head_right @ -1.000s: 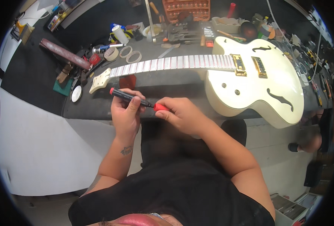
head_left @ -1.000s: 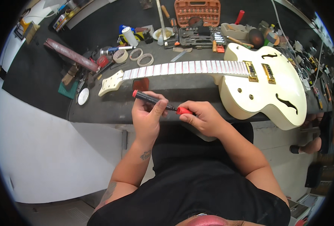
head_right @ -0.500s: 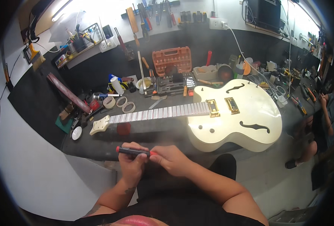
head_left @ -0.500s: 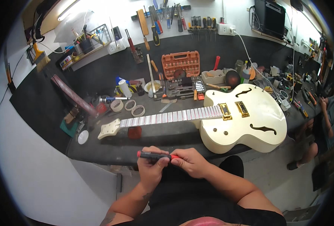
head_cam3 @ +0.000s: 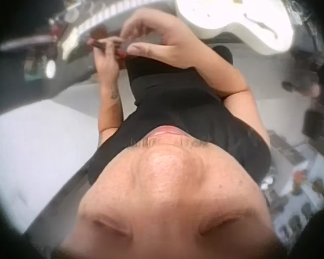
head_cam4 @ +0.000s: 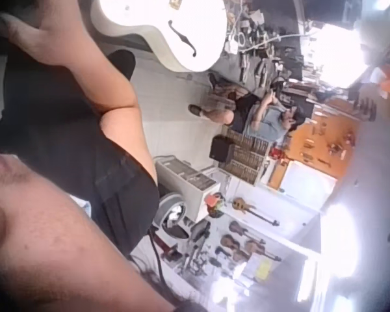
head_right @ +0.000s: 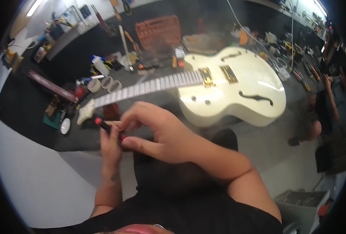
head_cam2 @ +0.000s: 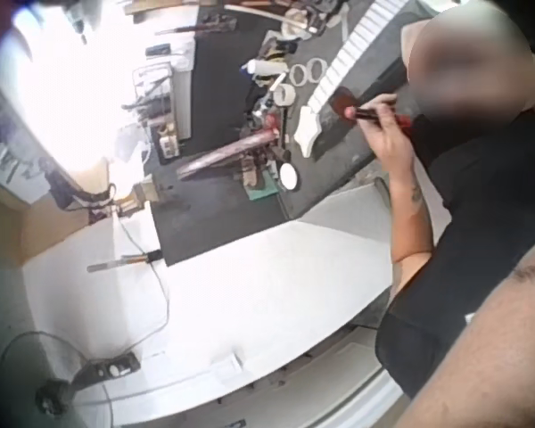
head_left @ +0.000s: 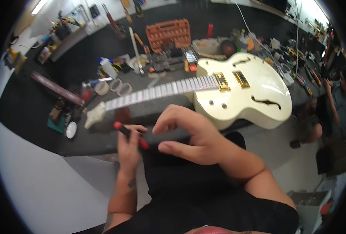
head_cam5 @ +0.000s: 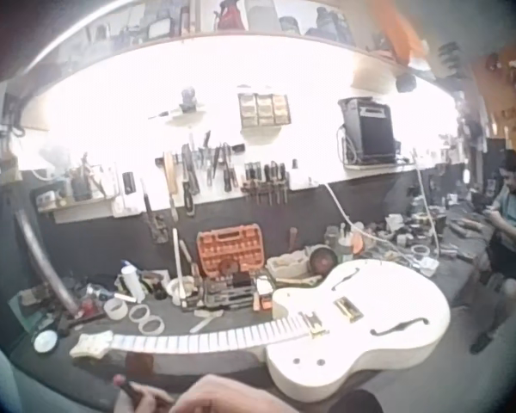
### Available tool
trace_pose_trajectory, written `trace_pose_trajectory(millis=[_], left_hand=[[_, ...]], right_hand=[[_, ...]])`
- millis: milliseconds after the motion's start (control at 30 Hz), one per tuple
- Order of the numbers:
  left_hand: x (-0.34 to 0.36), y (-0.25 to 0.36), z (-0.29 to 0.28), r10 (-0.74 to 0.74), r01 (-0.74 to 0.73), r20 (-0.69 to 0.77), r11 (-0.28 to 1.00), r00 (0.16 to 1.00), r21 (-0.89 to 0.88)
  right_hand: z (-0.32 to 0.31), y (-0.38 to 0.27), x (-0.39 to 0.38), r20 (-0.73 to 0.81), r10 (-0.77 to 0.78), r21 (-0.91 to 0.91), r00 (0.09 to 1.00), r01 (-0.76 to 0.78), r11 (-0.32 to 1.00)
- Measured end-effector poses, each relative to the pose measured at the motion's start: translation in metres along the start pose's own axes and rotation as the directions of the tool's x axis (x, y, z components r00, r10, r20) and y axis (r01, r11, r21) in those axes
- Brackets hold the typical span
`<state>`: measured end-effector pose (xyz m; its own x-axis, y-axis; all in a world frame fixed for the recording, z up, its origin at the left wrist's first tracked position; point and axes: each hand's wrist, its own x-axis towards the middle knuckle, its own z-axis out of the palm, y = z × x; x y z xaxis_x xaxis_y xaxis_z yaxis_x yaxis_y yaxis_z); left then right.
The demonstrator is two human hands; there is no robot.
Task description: The person marks the edges of the fretboard on a white electric guitar with a red marker. They then use a metal file to smooth the fretboard edges, working methodically along the length of the neck.
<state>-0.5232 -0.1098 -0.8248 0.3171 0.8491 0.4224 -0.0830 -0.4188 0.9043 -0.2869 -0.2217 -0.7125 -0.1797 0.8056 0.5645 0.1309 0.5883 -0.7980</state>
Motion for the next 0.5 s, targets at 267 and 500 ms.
trace_pose_trajectory(millis=[267, 500], left_hand=[[-0.006, -0.029, -0.042, -0.325, 0.323, -0.011, 0.935, 0.946, 0.148], [0.001, -0.011, -0.050, -0.353, 0.316, 0.004, 0.840, 0.935, 0.441]], right_hand=[[0.012, -0.055, 0.005, -0.118, -0.449, 0.584, 0.886, 0.427, 0.691], [0.030, -0.045, 0.037, -0.013, -0.607, 0.413, 0.795, 0.557, 0.720]])
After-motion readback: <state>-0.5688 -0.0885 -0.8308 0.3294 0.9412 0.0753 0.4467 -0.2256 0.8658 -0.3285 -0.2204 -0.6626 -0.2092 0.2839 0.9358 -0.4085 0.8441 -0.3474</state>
